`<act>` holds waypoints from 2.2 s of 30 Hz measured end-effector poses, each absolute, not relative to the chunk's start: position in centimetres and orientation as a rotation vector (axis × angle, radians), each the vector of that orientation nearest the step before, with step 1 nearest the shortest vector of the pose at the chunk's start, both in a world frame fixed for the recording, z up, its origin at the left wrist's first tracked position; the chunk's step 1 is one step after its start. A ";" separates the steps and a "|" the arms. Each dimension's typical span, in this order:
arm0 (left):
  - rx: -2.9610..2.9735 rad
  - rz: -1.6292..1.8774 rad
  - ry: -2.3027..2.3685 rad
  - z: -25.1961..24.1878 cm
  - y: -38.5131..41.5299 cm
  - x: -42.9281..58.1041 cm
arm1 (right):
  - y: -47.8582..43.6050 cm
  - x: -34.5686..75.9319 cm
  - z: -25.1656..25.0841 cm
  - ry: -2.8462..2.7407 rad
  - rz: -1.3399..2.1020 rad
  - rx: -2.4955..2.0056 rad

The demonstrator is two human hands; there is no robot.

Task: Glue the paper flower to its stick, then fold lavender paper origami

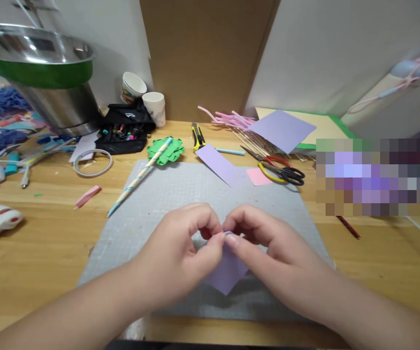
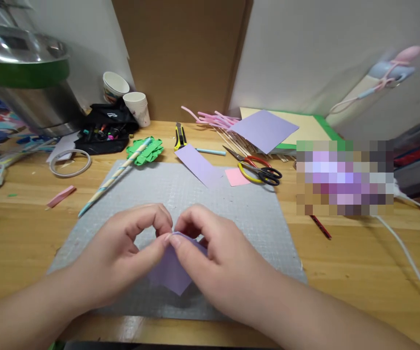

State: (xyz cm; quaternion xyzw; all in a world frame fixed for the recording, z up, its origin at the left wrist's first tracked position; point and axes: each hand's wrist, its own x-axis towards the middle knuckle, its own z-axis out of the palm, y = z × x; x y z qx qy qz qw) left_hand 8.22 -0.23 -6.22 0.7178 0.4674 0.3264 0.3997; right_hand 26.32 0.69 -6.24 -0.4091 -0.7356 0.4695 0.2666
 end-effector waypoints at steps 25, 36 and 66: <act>1.808 0.570 1.079 -9.0 -0.7 7.8 | 0.7 25.3 -9.3 -1.938 1.446 -1.031; 1.781 0.561 1.072 -9.0 -0.7 7.8 | 0.8 25.6 -9.4 -1.849 1.565 -1.022; 1.280 0.503 1.109 -8.9 -0.3 8.5 | 1.1 25.6 -9.9 -1.696 1.868 -1.095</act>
